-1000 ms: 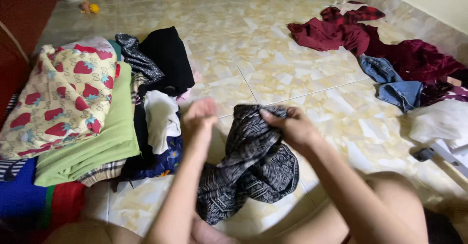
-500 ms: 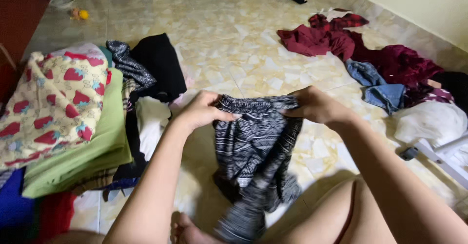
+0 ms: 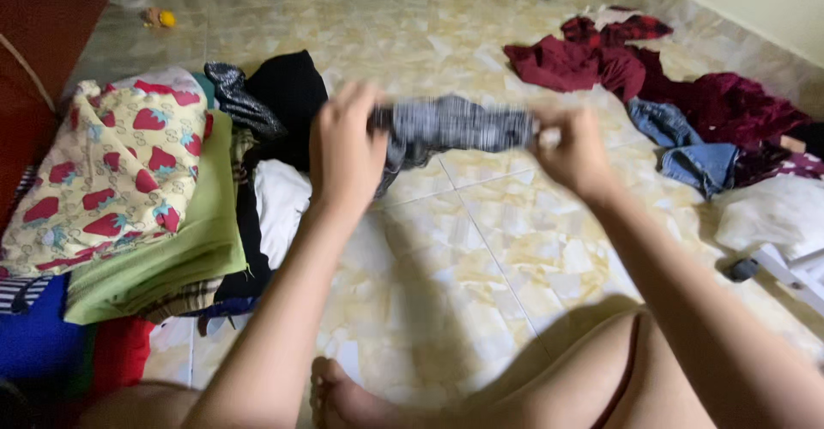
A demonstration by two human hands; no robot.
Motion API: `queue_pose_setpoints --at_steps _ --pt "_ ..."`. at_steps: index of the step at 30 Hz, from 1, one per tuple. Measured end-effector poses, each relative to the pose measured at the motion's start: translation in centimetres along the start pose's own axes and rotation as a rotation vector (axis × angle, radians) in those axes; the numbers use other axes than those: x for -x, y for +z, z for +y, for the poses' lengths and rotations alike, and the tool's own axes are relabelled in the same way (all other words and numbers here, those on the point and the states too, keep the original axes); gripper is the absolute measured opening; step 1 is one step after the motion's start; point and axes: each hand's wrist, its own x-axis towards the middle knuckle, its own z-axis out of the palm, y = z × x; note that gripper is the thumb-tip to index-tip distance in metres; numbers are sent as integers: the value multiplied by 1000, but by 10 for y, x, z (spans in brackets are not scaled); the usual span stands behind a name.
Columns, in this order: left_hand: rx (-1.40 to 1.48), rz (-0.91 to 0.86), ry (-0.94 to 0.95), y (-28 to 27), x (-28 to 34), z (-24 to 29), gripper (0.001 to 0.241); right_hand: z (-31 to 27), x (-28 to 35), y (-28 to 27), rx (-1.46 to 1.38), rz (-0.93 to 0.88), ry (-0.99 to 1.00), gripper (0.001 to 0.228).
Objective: The person folds items of clothing by hand while sitting on the floor, including a patterned shirt and shorts, placing them onto a stack.
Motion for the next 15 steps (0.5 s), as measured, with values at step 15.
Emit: queue_pose_setpoints --at_steps 15 --pt "77 -835 -448 -1 255 17 36 -35 255 59 -109 -542 746 37"
